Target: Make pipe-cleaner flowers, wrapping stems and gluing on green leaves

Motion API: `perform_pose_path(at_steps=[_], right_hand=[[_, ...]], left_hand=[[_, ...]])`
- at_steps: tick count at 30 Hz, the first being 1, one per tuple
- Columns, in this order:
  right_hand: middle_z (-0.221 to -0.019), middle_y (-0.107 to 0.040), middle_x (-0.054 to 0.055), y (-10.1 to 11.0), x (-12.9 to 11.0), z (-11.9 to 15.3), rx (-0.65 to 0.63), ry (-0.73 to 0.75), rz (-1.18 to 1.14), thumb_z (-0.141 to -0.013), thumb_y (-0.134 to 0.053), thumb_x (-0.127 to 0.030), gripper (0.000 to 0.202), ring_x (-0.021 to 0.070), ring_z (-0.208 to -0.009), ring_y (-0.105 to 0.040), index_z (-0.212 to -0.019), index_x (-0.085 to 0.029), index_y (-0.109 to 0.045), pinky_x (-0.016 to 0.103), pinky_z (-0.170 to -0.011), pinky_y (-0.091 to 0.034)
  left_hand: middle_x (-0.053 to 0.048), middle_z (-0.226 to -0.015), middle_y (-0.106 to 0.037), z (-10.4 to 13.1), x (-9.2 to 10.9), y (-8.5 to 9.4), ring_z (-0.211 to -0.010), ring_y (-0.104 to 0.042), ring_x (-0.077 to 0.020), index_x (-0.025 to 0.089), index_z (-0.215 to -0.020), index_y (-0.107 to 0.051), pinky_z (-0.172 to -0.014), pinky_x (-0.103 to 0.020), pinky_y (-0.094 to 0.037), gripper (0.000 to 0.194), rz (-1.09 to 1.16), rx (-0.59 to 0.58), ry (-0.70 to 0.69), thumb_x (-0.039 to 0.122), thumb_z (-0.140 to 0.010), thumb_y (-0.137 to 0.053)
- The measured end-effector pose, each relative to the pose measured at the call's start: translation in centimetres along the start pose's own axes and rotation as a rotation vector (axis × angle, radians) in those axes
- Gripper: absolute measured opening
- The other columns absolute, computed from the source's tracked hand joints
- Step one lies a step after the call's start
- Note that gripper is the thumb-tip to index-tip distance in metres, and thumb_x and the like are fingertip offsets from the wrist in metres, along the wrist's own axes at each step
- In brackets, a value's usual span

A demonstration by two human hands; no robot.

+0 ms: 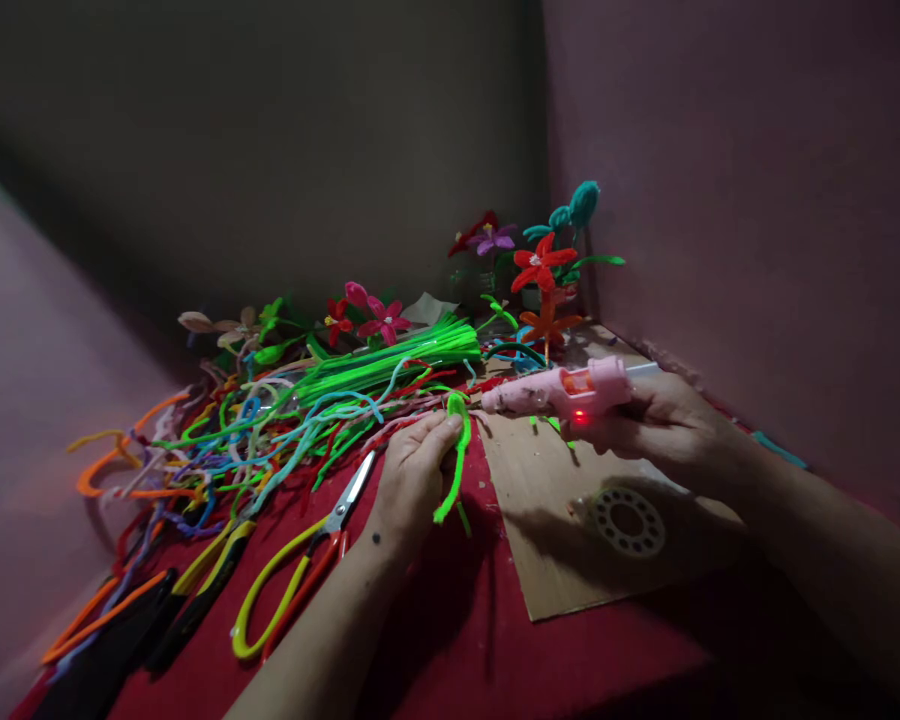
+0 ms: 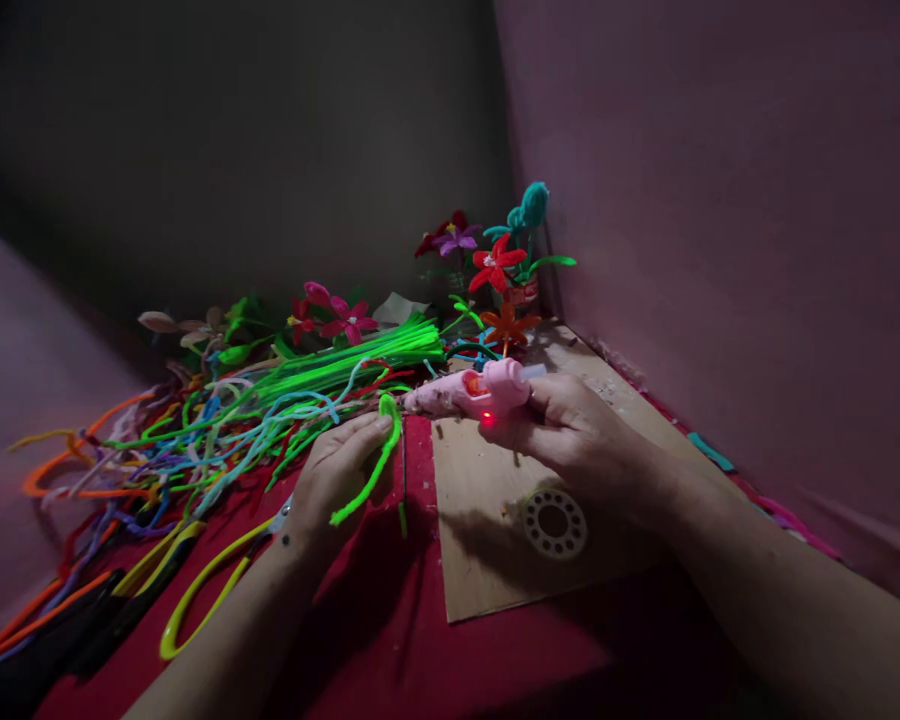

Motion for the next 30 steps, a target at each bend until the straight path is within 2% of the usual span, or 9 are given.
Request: perform_pose_path(at_steps=[3, 10, 16, 22, 26, 30], right_hand=[[-0.129, -0.056, 0.006, -0.08, 0.04, -0.05, -0.076, -0.048, -0.022, -0.09, -0.048, -0.024, 0.035, 0.0251, -0.123, -0.047, -0.123, -0.023, -0.058, 0.041, -0.105, -0.038], [-0.126, -0.058, 0.007, -0.18, -0.09, -0.05, -0.079, -0.047, -0.03, -0.09, -0.048, -0.022, 0.033, 0.0228, -0.12, -0.05, -0.121, -0.02, -0.059, 0.04, -0.105, -0.038], [-0.124, -0.06, 0.002, -0.02, -0.04, 0.15, -0.064, -0.047, -0.022, -0.09, -0.049, -0.021, 0.031, 0.0185, -0.111, -0.056, -0.119, -0.025, -0.06, 0.033, -0.097, -0.045], [-0.117, -0.063, 0.003, 0.01, 0.08, 0.3, -0.053, -0.032, -0.025, -0.09, -0.05, -0.023, 0.031, 0.0226, -0.115, -0.054, -0.119, -0.026, -0.061, 0.039, -0.1, -0.042], [-0.125, -0.058, 0.007, 0.01, 0.17, 0.15, -0.068, -0.042, 0.015, -0.09, -0.048, -0.024, 0.034, 0.0242, -0.12, -0.049, -0.122, -0.021, -0.058, 0.042, -0.103, -0.037], [-0.127, -0.057, 0.006, -0.04, -0.02, 0.05, -0.083, -0.072, 0.047, -0.091, -0.046, -0.025, 0.034, 0.0228, -0.117, -0.051, -0.122, -0.022, -0.058, 0.037, -0.094, -0.044]], left_hand=[[0.007, -0.037, -0.037, -0.02, -0.01, 0.13, -0.03, -0.034, -0.0067, 0.02, -0.053, -0.038, -0.034, -0.021, -0.023, 0.031, 0.014, 0.007, 0.001, 0.035, -0.074, -0.054], [0.007, -0.039, -0.039, -0.01, 0.25, 0.14, -0.031, -0.034, -0.0063, 0.019, -0.055, -0.039, -0.035, -0.021, -0.023, 0.029, 0.023, 0.036, -0.002, 0.034, -0.075, -0.054], [0.007, -0.038, -0.038, -0.09, 0.19, 0.14, -0.03, -0.033, -0.006, 0.019, -0.054, -0.039, -0.034, -0.021, -0.021, 0.029, 0.012, 0.024, -0.006, 0.034, -0.075, -0.053], [0.007, -0.038, -0.038, -0.21, -0.07, 0.3, -0.031, -0.033, -0.0062, 0.019, -0.054, -0.04, -0.035, -0.021, -0.021, 0.029, 0.014, 0.016, -0.014, 0.034, -0.076, -0.053], [0.006, -0.038, -0.038, -0.19, -0.08, 0.3, -0.031, -0.032, -0.0061, 0.019, -0.053, -0.04, -0.035, -0.021, -0.021, 0.03, 0.022, 0.015, -0.023, 0.034, -0.076, -0.053], [0.007, -0.038, -0.038, -0.18, -0.03, 0.26, -0.03, -0.032, -0.0057, 0.019, -0.054, -0.04, -0.034, -0.021, -0.02, 0.029, 0.059, 0.014, -0.021, 0.033, -0.075, -0.054]])
Point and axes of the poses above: each hand's wrist, its own z-axis away from the middle knuckle, its own y-axis out of the back of the hand, x = y × z, the point moved 2 cm from there along -z, towards the middle knuckle
